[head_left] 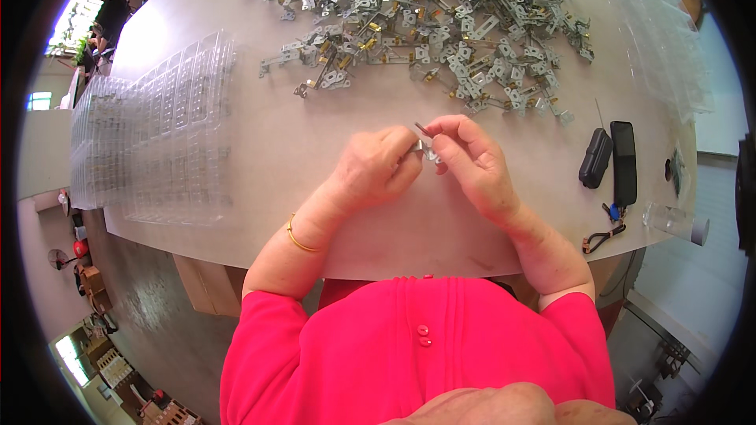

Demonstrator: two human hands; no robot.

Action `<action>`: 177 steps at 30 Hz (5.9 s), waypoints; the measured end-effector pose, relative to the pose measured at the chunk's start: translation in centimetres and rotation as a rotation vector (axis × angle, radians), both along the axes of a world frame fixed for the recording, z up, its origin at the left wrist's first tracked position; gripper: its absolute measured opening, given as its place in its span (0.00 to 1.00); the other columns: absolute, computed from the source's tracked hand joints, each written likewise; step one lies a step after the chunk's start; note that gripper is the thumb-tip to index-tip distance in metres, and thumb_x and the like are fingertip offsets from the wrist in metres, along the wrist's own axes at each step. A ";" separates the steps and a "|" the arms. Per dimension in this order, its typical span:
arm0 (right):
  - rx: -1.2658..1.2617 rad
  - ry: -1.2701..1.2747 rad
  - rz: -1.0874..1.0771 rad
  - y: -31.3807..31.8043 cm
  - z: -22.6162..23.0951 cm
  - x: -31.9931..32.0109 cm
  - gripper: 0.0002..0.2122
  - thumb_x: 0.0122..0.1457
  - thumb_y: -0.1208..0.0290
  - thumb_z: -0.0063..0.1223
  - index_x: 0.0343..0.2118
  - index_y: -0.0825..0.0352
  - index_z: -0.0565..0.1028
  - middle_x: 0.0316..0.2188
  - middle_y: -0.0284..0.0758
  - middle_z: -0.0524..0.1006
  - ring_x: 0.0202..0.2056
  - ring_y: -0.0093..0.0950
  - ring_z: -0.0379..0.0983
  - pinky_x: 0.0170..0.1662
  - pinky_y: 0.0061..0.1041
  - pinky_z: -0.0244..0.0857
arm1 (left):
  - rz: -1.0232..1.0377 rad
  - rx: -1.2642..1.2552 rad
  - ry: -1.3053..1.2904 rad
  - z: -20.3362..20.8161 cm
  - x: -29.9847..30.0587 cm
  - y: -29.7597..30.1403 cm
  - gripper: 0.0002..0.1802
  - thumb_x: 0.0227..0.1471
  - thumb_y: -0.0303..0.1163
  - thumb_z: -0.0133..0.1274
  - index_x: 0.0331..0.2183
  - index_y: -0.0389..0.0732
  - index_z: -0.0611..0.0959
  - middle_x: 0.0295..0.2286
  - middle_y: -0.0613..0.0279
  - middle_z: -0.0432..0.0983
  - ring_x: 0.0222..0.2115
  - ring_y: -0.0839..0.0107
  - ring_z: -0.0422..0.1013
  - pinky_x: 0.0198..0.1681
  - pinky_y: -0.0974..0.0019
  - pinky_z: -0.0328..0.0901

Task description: The person assembles metal brackets by fitting small metal pins into them by hand and places the assembled parts into plastic packaging trays.

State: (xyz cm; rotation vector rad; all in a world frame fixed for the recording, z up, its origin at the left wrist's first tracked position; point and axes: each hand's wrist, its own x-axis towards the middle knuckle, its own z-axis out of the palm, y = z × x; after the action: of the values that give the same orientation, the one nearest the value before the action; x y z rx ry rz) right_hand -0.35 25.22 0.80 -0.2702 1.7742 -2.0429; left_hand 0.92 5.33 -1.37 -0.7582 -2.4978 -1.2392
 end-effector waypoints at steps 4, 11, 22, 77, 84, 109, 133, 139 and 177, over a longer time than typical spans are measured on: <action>-0.078 0.055 -0.028 -0.2 -1.4 0.1 0.06 0.66 0.77 0.52 0.43 0.68 0.74 0.35 0.27 0.74 0.35 0.14 0.69 0.39 0.18 0.67 | -0.007 -0.019 -0.017 0.7 0.4 0.7 0.07 0.43 0.19 0.56 0.28 0.37 0.75 0.20 0.56 0.69 0.17 0.56 0.68 0.21 0.60 0.63; -0.101 0.241 -0.147 -0.2 -0.8 -0.4 0.05 0.66 0.75 0.53 0.43 0.67 0.75 0.35 0.27 0.75 0.36 0.15 0.72 0.41 0.17 0.69 | 0.149 -0.017 0.090 0.7 0.0 0.7 0.08 0.42 0.19 0.57 0.28 0.37 0.77 0.20 0.57 0.72 0.18 0.61 0.71 0.21 0.63 0.65; 0.066 0.247 -0.097 0.5 -1.0 -0.7 0.04 0.67 0.77 0.50 0.42 0.67 0.74 0.33 0.28 0.76 0.34 0.15 0.73 0.40 0.18 0.70 | 0.106 0.100 -0.032 2.2 -0.5 -0.5 0.11 0.47 0.27 0.56 0.35 0.34 0.80 0.24 0.56 0.75 0.23 0.65 0.72 0.28 0.66 0.67; 0.424 0.580 -0.151 0.3 -0.9 -1.0 0.02 0.59 0.76 0.58 0.33 0.65 0.75 0.21 0.38 0.76 0.22 0.35 0.74 0.26 0.31 0.65 | 0.445 0.015 -0.571 3.4 -0.1 -0.7 0.13 0.55 0.34 0.57 0.32 0.31 0.77 0.21 0.61 0.73 0.18 0.76 0.71 0.21 0.69 0.66; 0.418 0.624 -0.155 0.1 -1.2 -1.0 0.03 0.59 0.75 0.58 0.33 0.64 0.75 0.22 0.38 0.77 0.23 0.36 0.75 0.27 0.32 0.66 | 0.492 -0.325 -0.413 4.0 0.1 -1.1 0.18 0.55 0.37 0.57 0.21 0.33 0.78 0.18 0.54 0.73 0.19 0.67 0.70 0.24 0.63 0.63; 0.357 0.508 -0.158 0.6 -2.3 -1.3 0.03 0.60 0.71 0.58 0.33 0.63 0.76 0.22 0.37 0.78 0.23 0.33 0.75 0.27 0.30 0.68 | -1.888 1.442 0.628 15.4 8.2 2.0 0.17 0.56 0.53 0.51 0.34 0.51 0.83 0.28 0.80 0.74 0.19 0.94 0.62 0.18 0.87 0.57; 0.379 0.653 -0.162 0.5 -3.0 -1.4 0.03 0.60 0.74 0.59 0.34 0.65 0.76 0.24 0.37 0.79 0.24 0.29 0.76 0.27 0.26 0.68 | -1.638 1.061 0.625 16.9 4.4 2.5 0.05 0.56 0.26 0.48 0.32 0.39 0.78 0.25 0.68 0.70 0.20 0.80 0.63 0.21 0.73 0.58; 0.385 0.676 -0.155 0.2 -2.9 -1.5 0.03 0.59 0.74 0.59 0.34 0.65 0.76 0.23 0.37 0.79 0.23 0.30 0.77 0.27 0.26 0.68 | -1.461 1.174 0.536 16.8 3.9 2.9 0.06 0.55 0.26 0.50 0.25 0.41 0.77 0.19 0.73 0.66 0.15 0.79 0.60 0.17 0.71 0.55; 0.408 0.623 -0.165 0.4 -3.0 -1.4 0.03 0.59 0.71 0.58 0.31 0.62 0.75 0.21 0.36 0.77 0.22 0.34 0.75 0.26 0.32 0.67 | -0.680 0.855 0.283 20.6 10.8 -1.8 0.14 0.64 0.32 0.40 0.24 0.46 0.70 0.19 0.66 0.62 0.13 0.74 0.61 0.11 0.67 0.51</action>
State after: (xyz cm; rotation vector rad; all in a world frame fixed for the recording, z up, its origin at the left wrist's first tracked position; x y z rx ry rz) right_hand -1.79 25.61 -2.19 -0.7101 2.6103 -1.7467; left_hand 11.69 3.49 19.18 -1.4131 -1.2692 -2.0028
